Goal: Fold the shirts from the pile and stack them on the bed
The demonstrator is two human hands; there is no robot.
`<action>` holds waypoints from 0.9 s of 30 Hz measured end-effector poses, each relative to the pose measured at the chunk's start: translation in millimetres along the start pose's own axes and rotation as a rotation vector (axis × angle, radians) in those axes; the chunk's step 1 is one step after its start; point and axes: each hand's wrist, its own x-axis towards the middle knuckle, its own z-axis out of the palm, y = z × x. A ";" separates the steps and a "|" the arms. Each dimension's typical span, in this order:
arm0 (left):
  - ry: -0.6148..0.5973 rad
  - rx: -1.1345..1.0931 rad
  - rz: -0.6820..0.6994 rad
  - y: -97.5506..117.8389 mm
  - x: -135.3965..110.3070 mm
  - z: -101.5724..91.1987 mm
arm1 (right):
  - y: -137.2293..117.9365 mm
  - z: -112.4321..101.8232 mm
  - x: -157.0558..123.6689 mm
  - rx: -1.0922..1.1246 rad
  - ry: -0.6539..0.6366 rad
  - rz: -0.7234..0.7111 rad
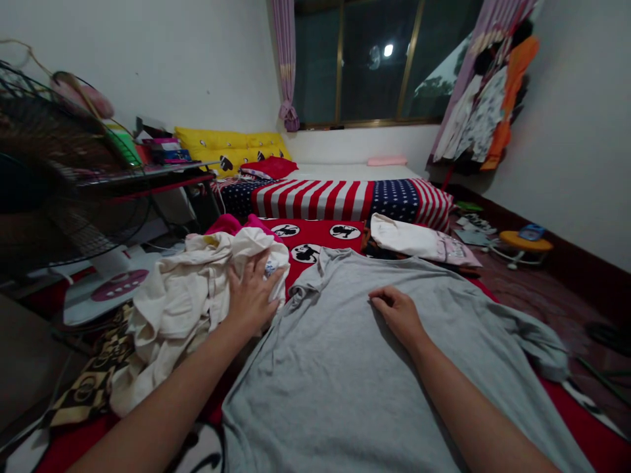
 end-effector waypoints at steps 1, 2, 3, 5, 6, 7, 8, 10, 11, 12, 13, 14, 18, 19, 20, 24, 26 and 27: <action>-0.012 0.010 -0.002 -3.6 0.8 -0.7 | -0.3 -0.1 -0.1 -0.001 -0.004 -0.001; -0.028 0.015 0.009 -7.8 3.5 -1.6 | -0.5 -0.3 -0.3 -0.003 -0.007 -0.003; -0.040 0.021 0.029 -12.2 7.8 -2.6 | -0.5 -0.3 -0.4 -0.007 -0.010 -0.006; -0.037 0.043 0.075 -21.3 20.7 -4.8 | -0.2 -0.2 -0.6 -0.015 -0.012 -0.009; -0.022 0.058 0.093 -25.6 28.7 -5.7 | 0.1 0.0 -0.6 -0.016 -0.012 -0.008; -0.001 0.074 0.105 -29.7 37.1 -6.2 | 0.5 0.4 -0.7 -0.018 -0.014 -0.007; 0.025 0.089 0.107 -33.4 45.3 -6.1 | 0.8 0.8 -0.7 -0.020 -0.016 -0.004; 0.072 0.103 0.092 -39.0 59.6 -2.9 | 1.4 1.4 -0.7 -0.026 -0.016 0.004; 0.087 0.099 0.082 -40.4 64.6 0.6 | 1.5 1.6 -0.8 -0.029 -0.017 0.006; 0.089 0.088 0.081 -40.6 67.8 5.2 | 1.5 1.5 -1.0 -0.032 -0.019 0.007; 0.077 0.076 0.088 -39.4 69.1 10.9 | 1.5 1.3 -1.2 -0.033 -0.021 0.006; 0.055 0.064 0.107 -37.0 68.6 17.1 | 1.3 1.0 -1.4 -0.032 -0.023 0.003; -0.023 0.070 0.206 -21.5 56.6 39.3 | 0.5 0.1 -2.1 -0.035 -0.024 -0.014; -0.029 0.077 0.210 -18.4 53.6 42.2 | 0.3 0.2 -2.0 -0.041 -0.023 -0.014; -0.035 0.083 0.206 -16.3 51.5 43.3 | 0.1 0.5 -1.8 -0.047 -0.022 -0.010; -0.061 0.091 0.183 -12.0 49.8 27.5 | -1.2 2.3 -0.9 -0.064 -0.006 0.004; -0.017 0.076 0.157 -5.9 49.7 8.7 | -2.1 2.8 -0.8 -0.068 -0.002 0.002; 0.018 0.063 0.139 -0.5 49.2 -1.5 | -2.5 3.0 -0.9 -0.069 -0.002 0.001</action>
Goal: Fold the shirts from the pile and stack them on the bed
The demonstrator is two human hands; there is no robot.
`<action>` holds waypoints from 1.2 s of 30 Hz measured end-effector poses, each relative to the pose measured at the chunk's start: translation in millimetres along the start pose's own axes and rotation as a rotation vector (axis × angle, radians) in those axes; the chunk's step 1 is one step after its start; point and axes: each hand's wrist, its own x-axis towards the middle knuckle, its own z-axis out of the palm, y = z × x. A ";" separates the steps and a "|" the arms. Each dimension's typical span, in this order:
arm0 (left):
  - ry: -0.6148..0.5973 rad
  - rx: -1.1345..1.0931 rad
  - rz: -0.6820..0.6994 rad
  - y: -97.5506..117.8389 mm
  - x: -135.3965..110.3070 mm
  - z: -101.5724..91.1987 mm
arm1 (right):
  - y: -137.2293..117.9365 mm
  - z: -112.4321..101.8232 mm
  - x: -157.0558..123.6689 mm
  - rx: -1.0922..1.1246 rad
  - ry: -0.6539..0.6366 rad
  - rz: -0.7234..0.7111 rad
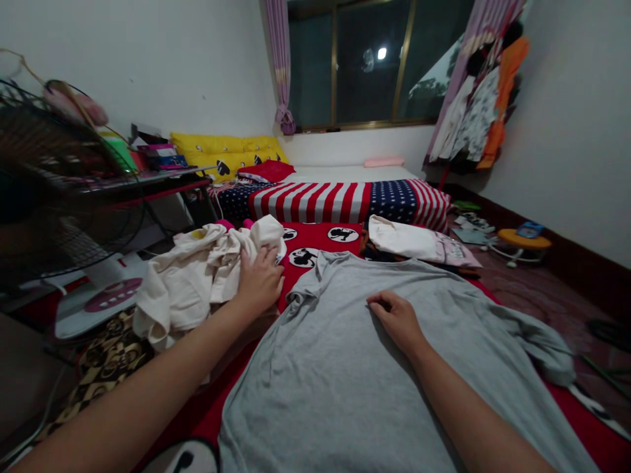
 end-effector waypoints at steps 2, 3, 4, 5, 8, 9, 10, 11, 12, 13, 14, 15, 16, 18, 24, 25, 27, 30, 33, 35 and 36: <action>0.055 -0.039 -0.018 13.5 0.9 -17.9 | -0.4 0.1 -0.3 -0.001 -0.001 -0.005; 0.055 -0.070 -0.012 21.3 1.9 -23.4 | -0.3 0.1 -0.4 -0.001 -0.001 -0.008; 0.031 -0.108 -0.003 28.8 3.5 -25.8 | -0.1 0.1 -0.4 -0.001 -0.001 -0.011; -0.018 -0.148 0.003 35.1 6.0 -25.0 | 0.2 0.2 -0.4 -0.002 0.000 -0.012; -0.261 -0.202 -0.023 41.6 18.9 -9.2 | 0.9 0.1 -0.2 -0.004 0.005 -0.009; -0.328 -0.192 -0.040 39.3 24.4 -2.7 | 0.9 0.0 -0.1 -0.005 0.006 -0.009; -0.372 -0.170 -0.059 35.4 30.1 2.8 | 0.6 -0.2 0.0 -0.006 0.005 -0.012; -0.389 -0.143 -0.080 30.7 35.6 6.8 | 0.1 -0.4 0.1 -0.007 0.004 -0.016; -0.385 -0.115 -0.101 25.8 40.7 8.9 | -0.6 -0.6 0.2 -0.008 0.001 -0.020; -0.371 -0.092 -0.117 21.5 45.5 9.4 | -1.3 -0.7 0.3 -0.010 -0.001 -0.021; -0.361 -0.072 -0.128 18.4 50.0 8.4 | -1.9 -0.7 0.5 -0.012 -0.001 -0.019; -0.356 -0.057 -0.134 16.7 54.3 6.5 | -2.4 -0.6 0.7 -0.013 -0.001 -0.014; -0.353 -0.048 -0.136 16.6 58.6 4.1 | -2.7 -0.5 0.9 -0.013 0.000 -0.008; -0.342 -0.045 -0.139 20.8 68.3 0.2 | -2.8 -0.1 1.1 -0.019 0.004 0.002; -0.292 -0.122 -0.149 48.0 102.0 15.1 | -2.4 -0.2 0.5 0.008 0.002 0.000; -0.313 -0.141 -0.165 51.4 106.7 21.4 | -2.5 -0.4 0.3 0.016 0.000 0.001; -0.367 -0.180 -0.198 55.3 114.5 34.8 | -2.6 -0.6 0.1 0.024 -0.004 0.001; -0.432 -0.235 -0.224 54.6 121.9 51.7 | -2.7 -0.6 0.1 0.028 -0.001 0.010; -0.440 -0.230 -0.269 48.9 124.1 60.7 | -3.2 -0.5 0.4 0.029 -0.001 0.016; -0.402 -0.195 -0.301 44.6 122.7 62.5 | -3.8 -0.7 0.5 0.029 -0.002 0.016; -0.372 -0.176 -0.307 42.8 121.3 62.6 | -4.2 -0.7 0.5 0.028 0.000 0.017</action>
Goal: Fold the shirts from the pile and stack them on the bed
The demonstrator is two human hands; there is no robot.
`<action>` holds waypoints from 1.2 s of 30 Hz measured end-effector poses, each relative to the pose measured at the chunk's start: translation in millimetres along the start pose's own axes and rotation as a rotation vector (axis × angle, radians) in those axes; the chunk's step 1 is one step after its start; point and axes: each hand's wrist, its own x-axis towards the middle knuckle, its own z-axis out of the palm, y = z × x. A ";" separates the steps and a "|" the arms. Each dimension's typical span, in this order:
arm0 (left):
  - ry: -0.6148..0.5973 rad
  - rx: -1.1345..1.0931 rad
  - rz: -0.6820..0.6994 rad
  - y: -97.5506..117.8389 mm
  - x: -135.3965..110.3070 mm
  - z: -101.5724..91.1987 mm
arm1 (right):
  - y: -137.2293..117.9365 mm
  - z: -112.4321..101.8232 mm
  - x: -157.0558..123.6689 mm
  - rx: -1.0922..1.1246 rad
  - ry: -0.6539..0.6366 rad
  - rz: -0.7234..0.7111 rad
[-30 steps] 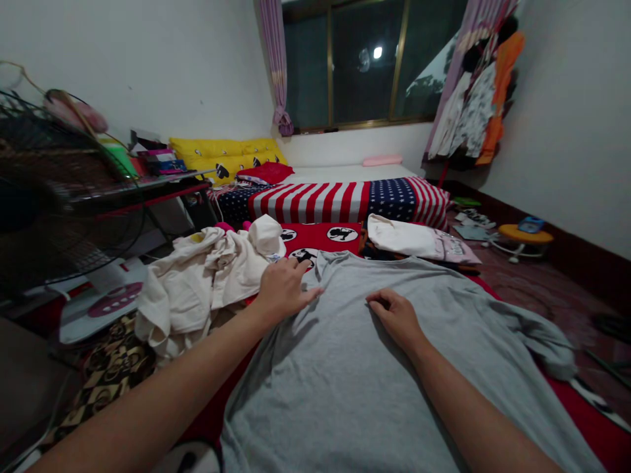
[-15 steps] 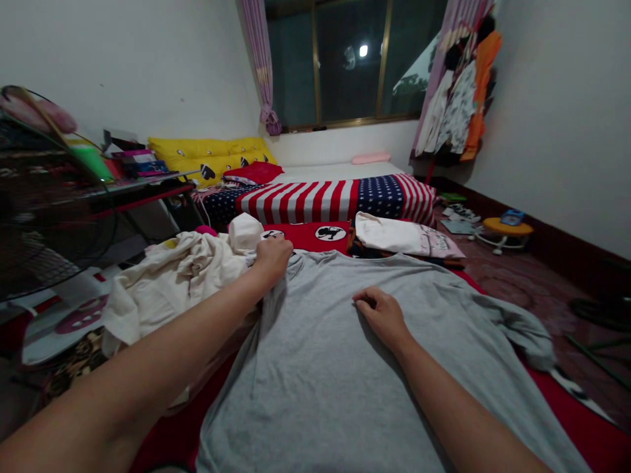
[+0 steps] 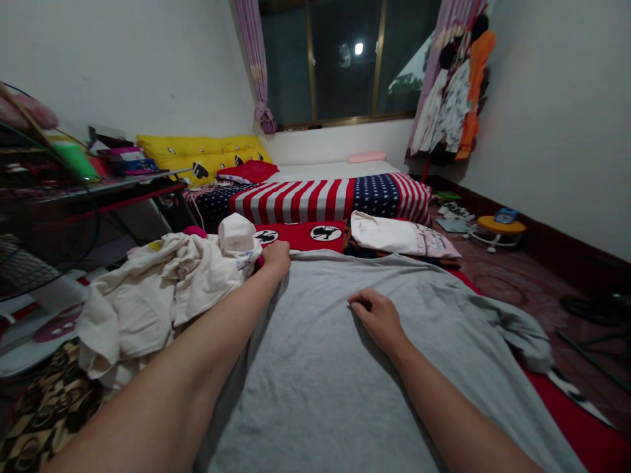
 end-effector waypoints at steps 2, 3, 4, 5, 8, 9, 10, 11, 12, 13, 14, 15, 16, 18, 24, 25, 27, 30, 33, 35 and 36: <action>0.070 0.015 0.019 -2.7 -2.3 -0.1 | -0.6 0.0 -0.1 -0.003 0.003 0.008; 0.104 0.016 0.041 -2.8 -3.4 -0.1 | -0.7 0.2 -0.2 -0.005 0.004 0.014; 0.133 0.012 0.069 -1.7 -4.2 0.0 | -0.6 0.4 -0.3 -0.005 0.004 0.018; 0.154 0.003 0.103 0.6 -4.6 0.4 | -0.4 0.7 -0.3 -0.003 0.003 0.019; 0.141 -0.050 0.235 15.2 -3.9 4.8 | 1.1 1.8 -0.1 0.005 0.000 0.014; 0.114 -0.074 0.290 21.8 -3.7 7.8 | 1.7 2.0 0.0 0.006 0.000 0.011; 0.080 -0.099 0.350 28.6 -3.9 11.8 | 2.2 2.2 0.1 0.007 0.000 0.010; 0.044 -0.123 0.409 35.0 -4.5 16.7 | 2.5 2.1 0.1 0.008 -0.001 0.010; 0.006 -0.142 0.462 40.8 -5.6 22.4 | 2.7 2.0 0.1 0.011 -0.002 0.007; -0.030 -0.156 0.503 45.4 -7.1 28.5 | 2.7 1.8 0.0 0.013 -0.003 0.004; -0.063 -0.165 0.526 48.8 -8.8 34.8 | 2.4 1.5 0.0 0.015 -0.004 0.000; -0.092 -0.168 0.530 51.2 -10.6 40.7 | 2.1 1.2 0.0 0.014 -0.004 -0.004; -0.115 -0.169 0.520 52.6 -12.2 45.7 | 1.7 0.9 0.1 0.010 -0.003 -0.008; -0.152 -0.168 0.485 53.8 -15.4 51.4 | 1.2 0.7 0.3 0.006 -0.002 -0.012; -0.274 -0.196 0.515 44.2 -49.6 37.8 | 3.8 0.7 1.3 0.017 0.003 -0.015; -0.299 -0.222 0.559 37.6 -62.2 33.8 | 4.5 0.6 1.4 0.016 0.004 -0.019; -0.329 -0.317 0.652 18.2 -93.0 25.3 | 5.9 0.4 1.9 0.008 0.004 -0.020; -0.250 -0.508 0.685 -22.5 -146.8 9.3 | 8.2 0.3 2.8 0.000 0.002 -0.013; -0.071 -0.613 0.534 -67.0 -199.5 -7.4 | 10.6 1.1 3.0 0.005 0.003 -0.017; 0.004 -0.587 0.381 -93.7 -230.3 -14.2 | 11.4 1.6 2.5 -0.010 -0.001 -0.024; 0.014 -0.565 0.308 -105.2 -244.1 -15.7 | 11.2 1.5 2.5 -0.022 -0.007 -0.026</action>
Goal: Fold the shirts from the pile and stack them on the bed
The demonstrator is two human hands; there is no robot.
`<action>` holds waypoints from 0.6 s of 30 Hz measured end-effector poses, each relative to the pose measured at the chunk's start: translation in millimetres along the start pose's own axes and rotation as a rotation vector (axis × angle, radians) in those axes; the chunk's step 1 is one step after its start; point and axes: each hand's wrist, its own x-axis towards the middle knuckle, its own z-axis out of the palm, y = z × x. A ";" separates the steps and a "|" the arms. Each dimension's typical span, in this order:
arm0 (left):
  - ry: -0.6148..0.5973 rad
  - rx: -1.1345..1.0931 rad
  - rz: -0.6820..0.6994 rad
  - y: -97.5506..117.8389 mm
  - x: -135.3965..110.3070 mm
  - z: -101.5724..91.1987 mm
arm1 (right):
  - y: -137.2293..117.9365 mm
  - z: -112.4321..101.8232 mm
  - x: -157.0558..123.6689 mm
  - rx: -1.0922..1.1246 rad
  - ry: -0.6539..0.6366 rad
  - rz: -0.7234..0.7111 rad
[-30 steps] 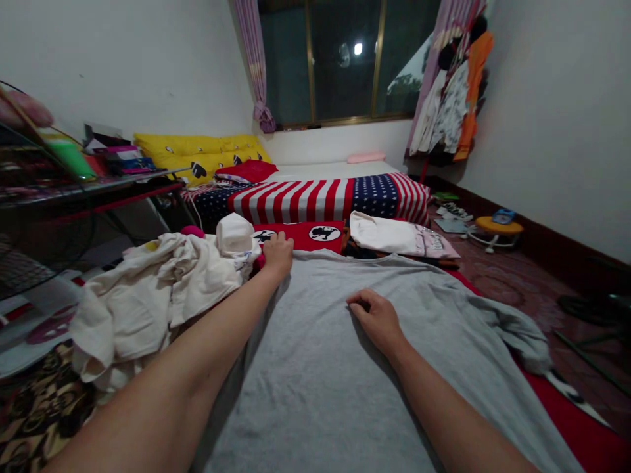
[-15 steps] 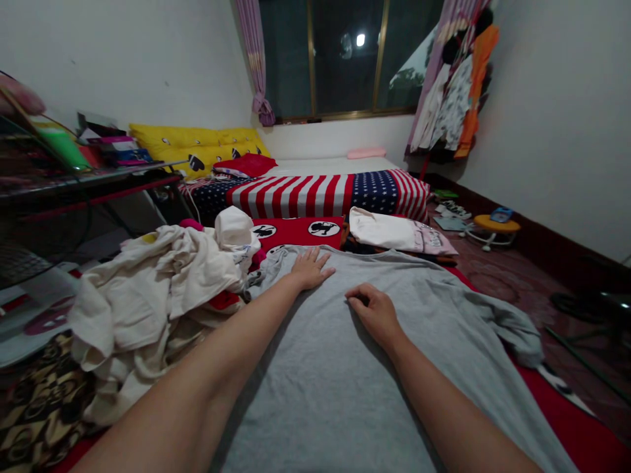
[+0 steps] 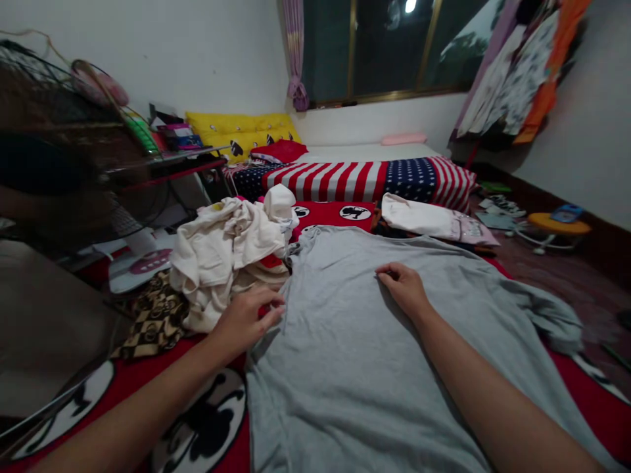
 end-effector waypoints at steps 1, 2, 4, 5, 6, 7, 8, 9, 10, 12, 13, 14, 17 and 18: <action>0.015 0.017 -0.058 -4.1 -14.9 -4.6 | -0.8 -0.4 0.3 -0.015 -0.007 0.000; 0.020 0.022 -0.100 -7.6 -28.3 -7.5 | -2.4 -1.3 1.1 -0.036 -0.016 0.002; 0.016 0.004 -0.124 -11.5 -50.5 -9.2 | -8.3 -5.0 4.2 -0.083 -0.056 0.008; 0.010 -0.018 -0.095 -11.5 -59.2 -8.6 | -12.9 -7.9 6.2 -0.098 -0.102 0.020; -0.004 -0.045 -0.042 -10.3 -66.5 -7.5 | -18.5 -11.6 7.8 -0.101 -0.159 0.042; -0.029 -0.074 0.023 -7.8 -72.4 -6.3 | -25.3 -16.1 8.4 -0.094 -0.221 0.067; -0.066 -0.102 0.092 -4.1 -77.2 -5.3 | -33.2 -21.4 7.2 -0.082 -0.272 0.086; -0.107 -0.125 0.159 0.5 -81.1 -4.7 | -42.2 -27.7 3.2 -0.072 -0.311 0.088; -0.152 -0.143 0.217 5.7 -84.3 -4.8 | -52.1 -35.1 -4.0 -0.069 -0.339 0.066; -0.244 -0.163 0.281 16.4 -89.1 -6.4 | -73.1 -53.4 -29.1 -0.073 -0.413 -0.028; -0.282 -0.169 0.290 21.2 -91.0 -7.9 | -83.4 -64.3 -46.5 -0.075 -0.490 -0.079; -0.310 -0.170 0.292 25.2 -92.6 -9.4 | -93.0 -76.0 -66.0 -0.070 -0.589 -0.100; -0.350 -0.141 0.289 31.2 -97.0 -12.8 | -113.2 -111.2 -126.2 -0.137 -0.922 -0.081; -0.353 -0.127 0.295 31.5 -98.4 -12.8 | -116.3 -120.4 -143.3 -0.190 -1.007 -0.053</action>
